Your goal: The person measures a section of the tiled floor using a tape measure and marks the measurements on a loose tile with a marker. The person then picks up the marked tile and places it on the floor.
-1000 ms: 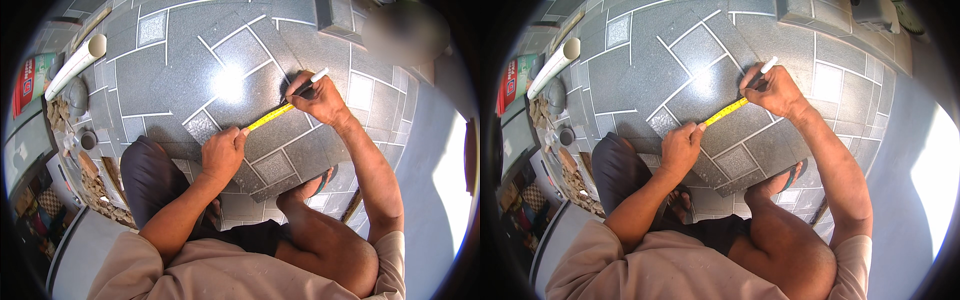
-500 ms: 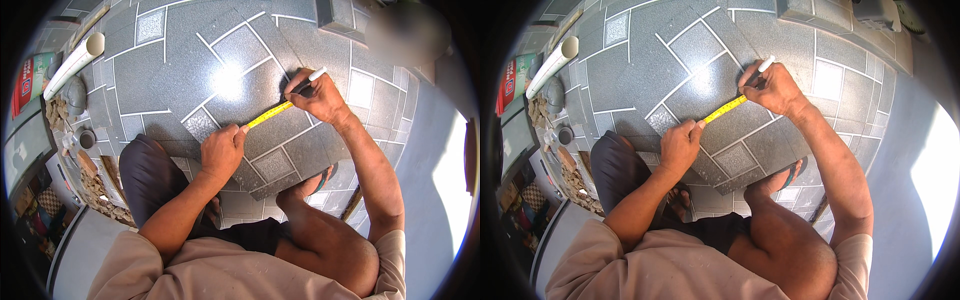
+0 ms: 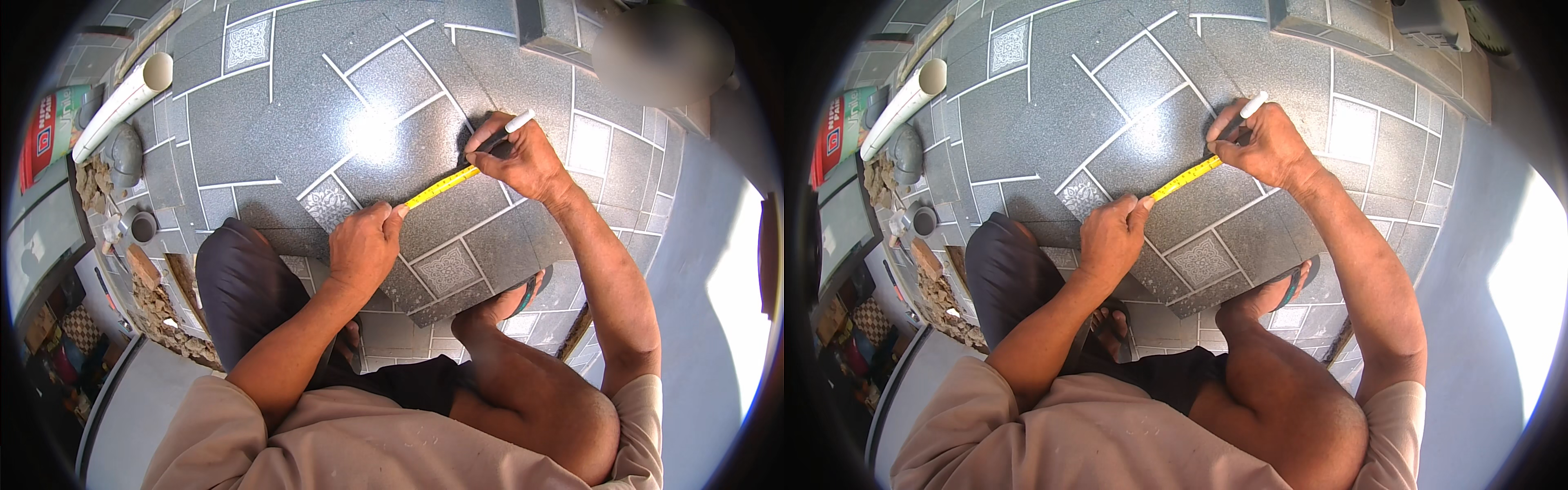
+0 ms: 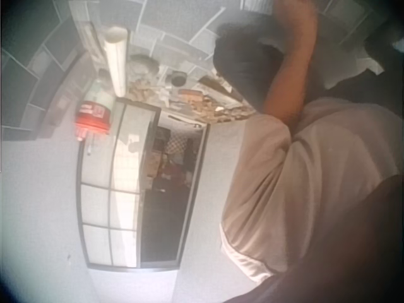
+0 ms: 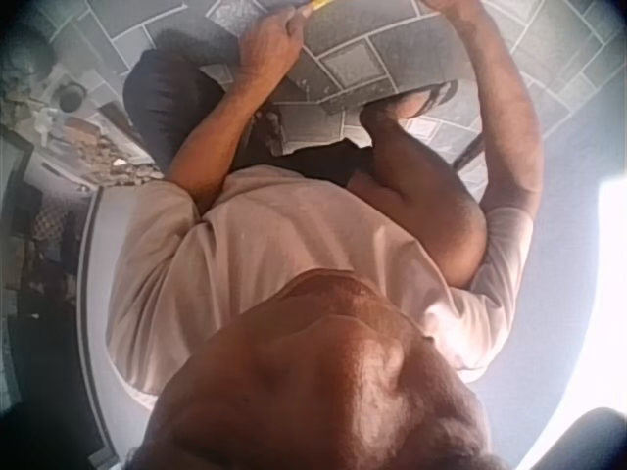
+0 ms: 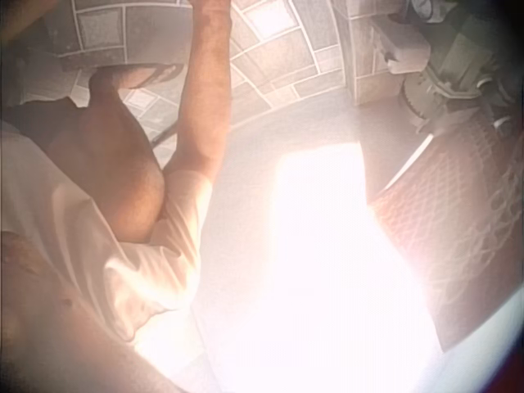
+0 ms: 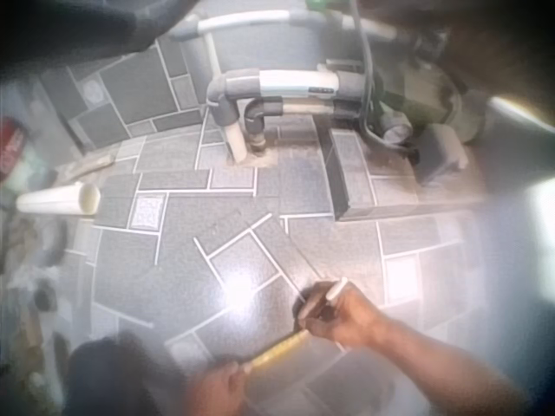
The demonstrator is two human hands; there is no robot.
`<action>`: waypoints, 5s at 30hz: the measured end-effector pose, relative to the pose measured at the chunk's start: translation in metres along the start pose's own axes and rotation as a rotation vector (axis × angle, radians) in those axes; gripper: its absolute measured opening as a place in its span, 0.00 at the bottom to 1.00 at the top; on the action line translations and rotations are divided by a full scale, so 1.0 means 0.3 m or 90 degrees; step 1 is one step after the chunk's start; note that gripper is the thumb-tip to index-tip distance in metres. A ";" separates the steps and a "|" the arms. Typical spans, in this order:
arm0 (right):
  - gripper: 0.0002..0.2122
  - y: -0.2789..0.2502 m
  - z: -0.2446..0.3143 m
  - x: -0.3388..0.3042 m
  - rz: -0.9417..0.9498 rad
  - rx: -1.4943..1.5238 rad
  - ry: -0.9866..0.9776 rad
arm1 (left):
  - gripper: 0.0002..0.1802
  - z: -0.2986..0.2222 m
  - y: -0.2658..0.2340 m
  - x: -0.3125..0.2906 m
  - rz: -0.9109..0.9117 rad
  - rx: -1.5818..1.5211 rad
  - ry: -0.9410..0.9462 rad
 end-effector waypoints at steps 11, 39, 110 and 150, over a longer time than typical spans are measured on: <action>0.04 0.000 0.009 -0.003 -0.007 0.017 0.027 | 0.22 0.000 0.001 -0.001 0.000 0.002 0.014; 0.30 0.080 -0.098 -0.723 -0.107 0.324 0.264 | 0.17 -0.391 0.353 -0.179 0.359 -0.737 -0.260; 0.10 -0.192 0.005 -2.366 -0.753 -0.628 0.410 | 0.28 0.938 -0.593 0.017 0.082 0.080 -0.199; 0.08 0.269 0.487 -0.677 -0.414 -0.300 0.073 | 0.24 0.915 -0.646 0.098 0.058 0.028 -0.338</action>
Point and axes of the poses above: each hand's wrist, its own x-axis towards the middle knuckle, its own y-axis out of the palm, z = x × y, the point moved 7 cm from there along x, towards the middle knuckle, and after that the axes turned 8 degrees about x, right-handed, at the moved point
